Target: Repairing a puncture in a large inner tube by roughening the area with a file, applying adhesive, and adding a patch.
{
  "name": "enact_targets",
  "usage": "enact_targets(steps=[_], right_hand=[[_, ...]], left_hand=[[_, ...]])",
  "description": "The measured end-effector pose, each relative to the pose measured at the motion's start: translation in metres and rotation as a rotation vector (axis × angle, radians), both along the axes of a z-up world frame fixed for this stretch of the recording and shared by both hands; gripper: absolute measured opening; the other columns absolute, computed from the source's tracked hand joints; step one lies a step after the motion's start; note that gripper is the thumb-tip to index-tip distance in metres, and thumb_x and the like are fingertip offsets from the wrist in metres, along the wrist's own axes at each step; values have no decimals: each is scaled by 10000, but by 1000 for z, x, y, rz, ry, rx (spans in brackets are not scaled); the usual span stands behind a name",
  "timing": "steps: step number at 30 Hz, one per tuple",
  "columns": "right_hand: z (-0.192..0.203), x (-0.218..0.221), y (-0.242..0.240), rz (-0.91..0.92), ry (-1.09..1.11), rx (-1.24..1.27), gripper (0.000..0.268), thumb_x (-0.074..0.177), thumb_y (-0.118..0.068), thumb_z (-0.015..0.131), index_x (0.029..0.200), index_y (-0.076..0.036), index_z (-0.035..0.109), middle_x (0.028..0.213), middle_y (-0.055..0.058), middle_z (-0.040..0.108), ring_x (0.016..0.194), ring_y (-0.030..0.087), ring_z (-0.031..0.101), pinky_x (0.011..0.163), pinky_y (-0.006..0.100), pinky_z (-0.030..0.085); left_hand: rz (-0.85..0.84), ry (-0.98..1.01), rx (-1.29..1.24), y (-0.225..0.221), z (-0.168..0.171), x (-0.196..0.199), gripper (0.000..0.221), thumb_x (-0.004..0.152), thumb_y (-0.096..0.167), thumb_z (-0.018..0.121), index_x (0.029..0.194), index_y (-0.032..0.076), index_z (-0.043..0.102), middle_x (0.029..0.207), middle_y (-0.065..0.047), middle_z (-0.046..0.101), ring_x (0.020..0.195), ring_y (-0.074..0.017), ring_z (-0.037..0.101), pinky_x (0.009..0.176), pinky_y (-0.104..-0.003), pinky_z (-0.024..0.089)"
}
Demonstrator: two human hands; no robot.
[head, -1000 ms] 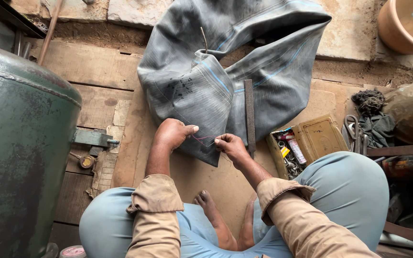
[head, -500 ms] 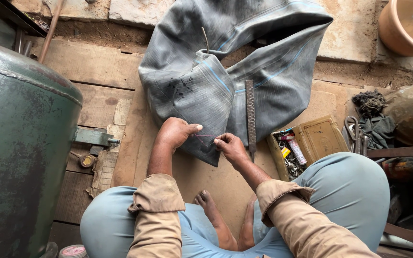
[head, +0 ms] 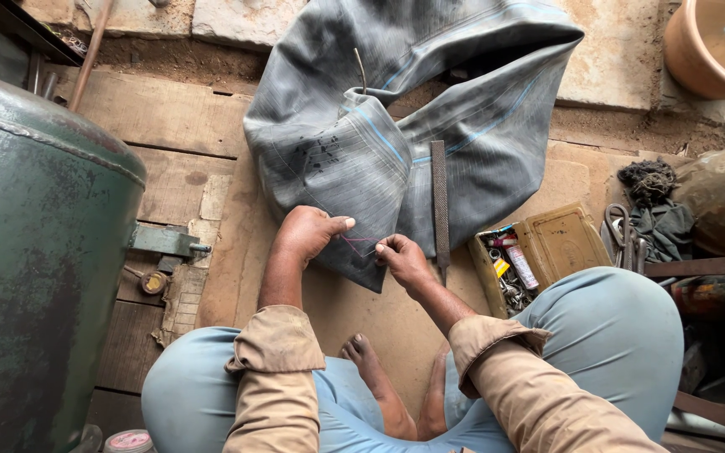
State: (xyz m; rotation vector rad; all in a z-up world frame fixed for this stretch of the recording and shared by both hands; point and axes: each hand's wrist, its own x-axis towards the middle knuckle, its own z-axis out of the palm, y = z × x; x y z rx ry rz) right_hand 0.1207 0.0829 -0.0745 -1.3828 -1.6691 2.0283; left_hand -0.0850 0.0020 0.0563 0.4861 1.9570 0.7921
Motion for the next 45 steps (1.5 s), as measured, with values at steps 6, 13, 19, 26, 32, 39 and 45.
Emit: enact_targets(steps=[6,13,19,26,32,39,45], right_hand=[[-4,-1,-2,-13,-3,-17,167,981,-209,665,999,-42,661,881,26,697,813,110,674,759,280,542],[0,-4,-5,-19,-28,57,164,981,-198,670,981,-34,668,867,32,708,781,106,678,712,279,535],[8,-6,-12,-15,-94,225,176,974,-196,664,965,-20,655,849,40,721,752,109,690,694,275,559],[-8,-6,-5,-6,-1,102,167,968,-186,682,958,-19,667,846,34,702,754,100,661,703,271,542],[-6,-9,0,53,-9,56,166,961,-184,691,966,-19,675,835,33,699,752,111,665,714,281,537],[-11,-12,4,92,8,-5,173,966,-184,685,995,-14,671,825,37,688,745,119,661,729,287,547],[-16,-13,7,118,22,-38,165,960,-173,697,986,-12,678,822,43,702,745,117,658,726,288,545]], left_hand=[[6,-9,40,-1,-10,-2,404,744,358,871,675,-8,713,630,-81,647,587,-165,546,569,-370,459],[7,-7,29,-1,-7,-2,408,746,363,869,674,-6,713,624,-79,645,582,-162,543,565,-368,460],[6,-11,43,-1,-9,-2,402,745,360,871,674,-4,715,619,-74,640,575,-157,535,557,-366,456],[9,-51,82,0,-7,1,393,755,343,873,665,3,696,597,-44,600,550,-137,493,515,-364,415],[6,-80,82,2,-5,3,392,767,343,869,675,5,693,597,-30,595,541,-123,482,495,-355,398],[-7,-97,77,3,-3,5,397,767,368,863,700,6,714,606,-34,619,547,-117,506,507,-344,416],[-16,-87,60,5,1,8,418,769,380,869,707,-5,718,601,-36,585,550,-127,475,508,-356,384]])
